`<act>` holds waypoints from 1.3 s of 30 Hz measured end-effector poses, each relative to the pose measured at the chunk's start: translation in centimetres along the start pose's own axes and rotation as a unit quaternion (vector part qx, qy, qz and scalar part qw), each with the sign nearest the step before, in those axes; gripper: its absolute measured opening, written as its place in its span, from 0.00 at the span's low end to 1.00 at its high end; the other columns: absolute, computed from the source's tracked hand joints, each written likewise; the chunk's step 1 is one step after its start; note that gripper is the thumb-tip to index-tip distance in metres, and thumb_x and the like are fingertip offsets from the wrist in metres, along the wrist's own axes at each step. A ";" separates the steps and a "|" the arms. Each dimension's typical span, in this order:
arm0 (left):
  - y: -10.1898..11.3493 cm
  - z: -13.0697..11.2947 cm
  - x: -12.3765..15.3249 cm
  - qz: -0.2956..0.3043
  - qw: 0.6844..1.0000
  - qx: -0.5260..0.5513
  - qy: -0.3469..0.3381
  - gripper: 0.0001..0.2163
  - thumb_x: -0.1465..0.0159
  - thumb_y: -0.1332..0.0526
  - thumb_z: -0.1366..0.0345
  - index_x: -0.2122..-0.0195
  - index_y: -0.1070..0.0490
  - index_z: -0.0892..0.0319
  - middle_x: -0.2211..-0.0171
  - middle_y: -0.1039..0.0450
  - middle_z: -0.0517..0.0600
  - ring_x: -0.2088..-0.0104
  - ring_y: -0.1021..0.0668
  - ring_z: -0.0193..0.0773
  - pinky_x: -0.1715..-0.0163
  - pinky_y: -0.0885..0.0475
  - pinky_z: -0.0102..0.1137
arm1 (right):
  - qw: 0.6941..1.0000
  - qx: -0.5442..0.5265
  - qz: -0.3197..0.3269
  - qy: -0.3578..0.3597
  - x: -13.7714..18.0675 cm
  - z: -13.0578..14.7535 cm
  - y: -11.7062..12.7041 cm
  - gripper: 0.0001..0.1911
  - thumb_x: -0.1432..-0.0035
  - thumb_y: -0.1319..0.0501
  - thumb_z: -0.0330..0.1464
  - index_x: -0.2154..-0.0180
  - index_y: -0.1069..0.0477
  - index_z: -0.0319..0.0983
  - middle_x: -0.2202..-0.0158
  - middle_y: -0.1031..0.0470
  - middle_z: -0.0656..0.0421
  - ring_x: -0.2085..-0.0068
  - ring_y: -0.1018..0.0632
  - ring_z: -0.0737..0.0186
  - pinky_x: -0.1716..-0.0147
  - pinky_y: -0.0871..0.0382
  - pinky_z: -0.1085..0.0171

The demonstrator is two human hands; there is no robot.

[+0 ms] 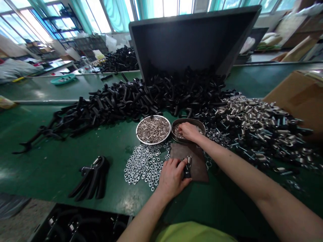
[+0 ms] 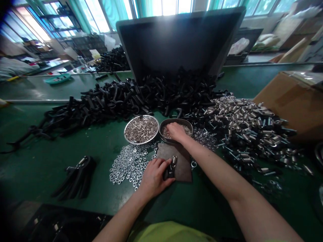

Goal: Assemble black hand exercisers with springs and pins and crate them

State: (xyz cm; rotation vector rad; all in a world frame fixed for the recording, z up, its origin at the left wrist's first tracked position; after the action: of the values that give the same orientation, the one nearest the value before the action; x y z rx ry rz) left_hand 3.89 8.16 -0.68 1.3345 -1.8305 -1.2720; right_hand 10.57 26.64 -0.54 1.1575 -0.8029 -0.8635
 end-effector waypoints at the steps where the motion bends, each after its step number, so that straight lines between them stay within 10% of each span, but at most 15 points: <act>1: 0.0 0.0 0.0 0.000 1.000 0.003 -0.002 0.30 0.46 0.34 0.56 0.44 0.39 0.55 0.55 0.32 0.52 0.55 0.31 0.47 0.55 0.34 0.41 | 1.000 0.000 0.003 -0.002 0.1 -0.1 0.0 0.10 0.43 0.42 0.31 0.61 0.25 0.37 0.59 0.24 0.50 0.55 0.25 0.54 0.59 0.35 0.63; 16: 0.5 2.0 0.0 -0.092 0.967 0.222 0.087 0.27 0.52 0.30 0.58 0.51 0.31 0.58 0.57 0.28 0.54 0.54 0.29 0.48 0.52 0.34 0.43 | 0.985 -0.143 -0.086 -0.055 3.2 -1.5 3.0 0.08 0.45 0.41 0.32 0.65 0.24 0.39 0.63 0.21 0.57 0.60 0.23 0.60 0.60 0.34 0.65; 19: 0.2 4.0 0.9 -0.118 0.853 0.460 0.219 0.26 0.51 0.30 0.57 0.52 0.31 0.58 0.58 0.27 0.52 0.56 0.27 0.43 0.53 0.32 0.39 | 0.968 -0.222 -0.106 -0.042 7.0 -1.2 3.8 0.09 0.45 0.40 0.35 0.65 0.25 0.38 0.66 0.22 0.59 0.64 0.23 0.64 0.63 0.33 0.67; 23: -1.9 3.9 2.2 -0.081 0.566 0.749 0.335 0.19 0.45 0.35 0.55 0.57 0.29 0.62 0.66 0.27 0.51 0.69 0.24 0.35 0.65 0.26 0.31 | 0.888 -0.446 -0.106 -0.025 12.3 -0.1 2.1 0.08 0.52 0.35 0.36 0.71 0.25 0.38 0.72 0.24 0.60 0.69 0.25 0.63 0.69 0.33 0.65; 26: -2.6 2.7 2.8 -0.058 0.431 0.819 0.375 0.14 0.40 0.39 0.56 0.64 0.29 0.65 0.71 0.27 0.52 0.74 0.24 0.33 0.71 0.25 0.29 | 0.842 -0.527 -0.115 -0.006 14.6 1.2 0.6 0.05 0.55 0.33 0.33 0.75 0.25 0.38 0.72 0.26 0.59 0.68 0.25 0.62 0.67 0.33 0.64; 32: -2.3 0.9 2.7 -0.034 0.372 0.857 0.356 0.13 0.35 0.45 0.58 0.64 0.30 0.66 0.72 0.27 0.52 0.76 0.24 0.33 0.70 0.23 0.32 | 0.820 -0.555 -0.135 0.017 14.9 2.9 0.4 0.01 0.54 0.34 0.30 0.75 0.25 0.40 0.71 0.27 0.59 0.66 0.25 0.62 0.64 0.34 0.62; 39: -2.6 1.0 2.7 -0.027 0.403 0.852 0.334 0.13 0.38 0.41 0.58 0.63 0.28 0.64 0.72 0.27 0.51 0.74 0.24 0.33 0.66 0.23 0.32 | 0.849 -0.507 -0.145 0.024 14.9 3.2 0.8 0.02 0.51 0.36 0.29 0.75 0.26 0.39 0.72 0.28 0.60 0.67 0.26 0.62 0.67 0.35 0.63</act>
State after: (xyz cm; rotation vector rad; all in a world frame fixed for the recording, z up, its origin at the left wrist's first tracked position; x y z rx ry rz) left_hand 3.20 5.84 -3.74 2.0284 -1.9194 1.8342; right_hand 14.61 12.14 2.20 0.3344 -0.0372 -1.2780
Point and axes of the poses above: each hand's wrist, its own x-axis away from the middle knuckle, its own y-axis out of the back of the hand, z = x × y, the point moved 8 cm from there along -x, towards the middle knuckle
